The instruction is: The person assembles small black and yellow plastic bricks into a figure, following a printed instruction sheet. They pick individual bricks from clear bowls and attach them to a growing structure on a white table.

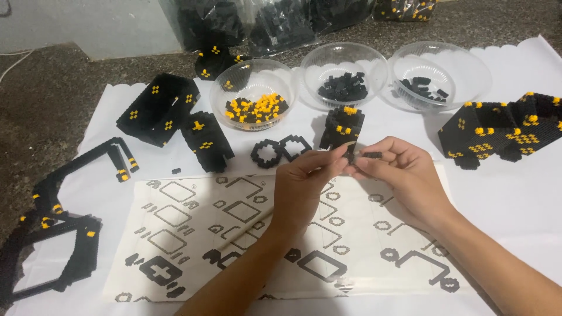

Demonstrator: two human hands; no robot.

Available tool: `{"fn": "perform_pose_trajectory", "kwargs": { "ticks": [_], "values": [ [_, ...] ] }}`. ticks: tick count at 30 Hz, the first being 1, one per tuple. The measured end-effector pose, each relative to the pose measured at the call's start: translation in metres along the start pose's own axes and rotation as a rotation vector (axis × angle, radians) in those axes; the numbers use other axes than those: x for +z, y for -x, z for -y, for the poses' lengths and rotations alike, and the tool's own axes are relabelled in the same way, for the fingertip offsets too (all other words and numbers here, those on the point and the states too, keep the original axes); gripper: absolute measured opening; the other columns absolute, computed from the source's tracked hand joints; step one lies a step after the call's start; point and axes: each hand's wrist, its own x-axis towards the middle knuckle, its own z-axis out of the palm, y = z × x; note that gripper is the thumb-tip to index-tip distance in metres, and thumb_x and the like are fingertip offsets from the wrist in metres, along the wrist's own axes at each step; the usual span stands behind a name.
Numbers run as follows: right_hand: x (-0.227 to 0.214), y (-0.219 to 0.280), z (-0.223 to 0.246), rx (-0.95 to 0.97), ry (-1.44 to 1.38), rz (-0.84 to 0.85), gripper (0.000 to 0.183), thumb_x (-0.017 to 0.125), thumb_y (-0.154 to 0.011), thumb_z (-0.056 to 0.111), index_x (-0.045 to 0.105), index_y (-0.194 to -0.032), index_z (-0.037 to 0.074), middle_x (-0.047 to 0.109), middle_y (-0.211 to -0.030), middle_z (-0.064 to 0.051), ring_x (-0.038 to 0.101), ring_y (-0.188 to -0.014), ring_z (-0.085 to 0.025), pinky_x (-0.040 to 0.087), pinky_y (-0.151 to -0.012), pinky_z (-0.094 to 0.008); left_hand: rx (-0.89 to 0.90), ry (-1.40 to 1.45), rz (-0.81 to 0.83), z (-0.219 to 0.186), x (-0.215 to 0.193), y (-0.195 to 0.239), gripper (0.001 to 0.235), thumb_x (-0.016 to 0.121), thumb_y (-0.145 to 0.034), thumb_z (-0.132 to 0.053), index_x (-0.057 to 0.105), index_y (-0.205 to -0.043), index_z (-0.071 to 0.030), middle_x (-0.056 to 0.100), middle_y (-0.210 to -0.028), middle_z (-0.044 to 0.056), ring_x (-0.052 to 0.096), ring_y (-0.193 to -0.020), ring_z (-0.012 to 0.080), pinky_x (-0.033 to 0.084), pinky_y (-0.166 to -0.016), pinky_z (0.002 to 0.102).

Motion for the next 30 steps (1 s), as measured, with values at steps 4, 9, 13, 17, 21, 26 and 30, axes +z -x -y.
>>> {"fn": "perform_pose_trajectory", "kwargs": {
  "ticks": [4, 9, 13, 17, 21, 26, 30],
  "values": [
    [-0.0007, 0.0000, -0.0005, 0.001, 0.006, 0.006, 0.017, 0.063, -0.079, 0.001, 0.062, -0.094, -0.008, 0.070, -0.077, -0.023, 0.072, -0.073, -0.027, 0.056, -0.076, -0.033, 0.020, -0.017, 0.002, 0.0014, -0.0002, -0.0005, 0.023, 0.070, -0.085, -0.019, 0.072, -0.105, -0.008, 0.072, -0.085, 0.010, 0.070, -0.088, 0.0184, 0.054, -0.085, 0.033],
    [-0.0008, -0.0002, -0.0035, -0.020, 0.003, 0.014, 0.019, 0.065, -0.079, 0.001, 0.062, -0.094, -0.009, 0.070, -0.076, -0.023, 0.072, -0.073, -0.026, 0.056, -0.075, -0.032, -0.014, -0.007, -0.006, -0.0020, 0.0016, 0.0018, 0.023, 0.070, -0.085, -0.019, 0.072, -0.105, -0.007, 0.072, -0.086, 0.010, 0.070, -0.090, 0.0186, 0.052, -0.087, 0.033],
    [-0.0015, -0.0016, -0.0050, -0.029, 0.009, 0.020, 0.018, 0.066, -0.078, 0.001, 0.062, -0.093, -0.009, 0.070, -0.076, -0.023, 0.072, -0.073, -0.026, 0.057, -0.075, -0.033, -0.006, 0.000, -0.019, -0.0030, 0.0014, 0.0014, 0.024, 0.071, -0.084, -0.017, 0.072, -0.104, -0.006, 0.072, -0.086, 0.012, 0.070, -0.090, 0.0207, 0.052, -0.086, 0.033],
    [-0.0012, -0.0022, -0.0046, -0.037, 0.019, 0.026, 0.018, 0.066, -0.078, 0.001, 0.062, -0.093, -0.009, 0.070, -0.076, -0.023, 0.072, -0.072, -0.025, 0.057, -0.074, -0.032, 0.001, -0.032, -0.008, -0.0003, 0.0014, 0.0009, 0.024, 0.071, -0.084, -0.018, 0.072, -0.104, -0.006, 0.072, -0.087, 0.012, 0.070, -0.089, 0.0205, 0.052, -0.085, 0.033],
    [0.0007, -0.0015, -0.0007, 0.000, 0.002, 0.016, 0.019, 0.067, -0.078, -0.001, 0.062, -0.094, -0.010, 0.070, -0.075, -0.023, 0.072, -0.070, -0.026, 0.057, -0.071, -0.032, -0.062, 0.015, -0.036, -0.0003, 0.0041, 0.0000, 0.022, 0.075, -0.080, -0.016, 0.073, -0.101, -0.008, 0.072, -0.085, 0.009, 0.071, -0.080, 0.0177, 0.055, -0.080, 0.030],
    [0.0053, 0.0007, 0.0008, -0.018, -0.042, 0.010, 0.019, 0.067, -0.079, 0.001, 0.062, -0.095, -0.007, 0.069, -0.074, -0.017, 0.070, -0.071, -0.020, 0.057, -0.068, -0.027, -0.039, 0.018, -0.118, 0.0017, 0.0040, 0.0025, 0.019, 0.076, -0.074, -0.007, 0.074, -0.093, -0.006, 0.074, -0.083, 0.014, 0.071, -0.080, 0.0205, 0.058, -0.075, 0.033],
    [-0.0020, -0.0024, 0.0034, 0.004, -0.029, 0.080, 0.019, 0.064, -0.080, 0.000, 0.061, -0.096, -0.010, 0.068, -0.073, -0.019, 0.071, -0.070, -0.022, 0.058, -0.068, -0.029, 0.003, 0.126, -0.125, 0.0056, 0.0047, 0.0023, 0.025, 0.077, -0.073, -0.001, 0.072, -0.098, -0.004, 0.074, -0.086, 0.015, 0.072, -0.075, 0.0199, 0.059, -0.075, 0.032]
  ]
}}
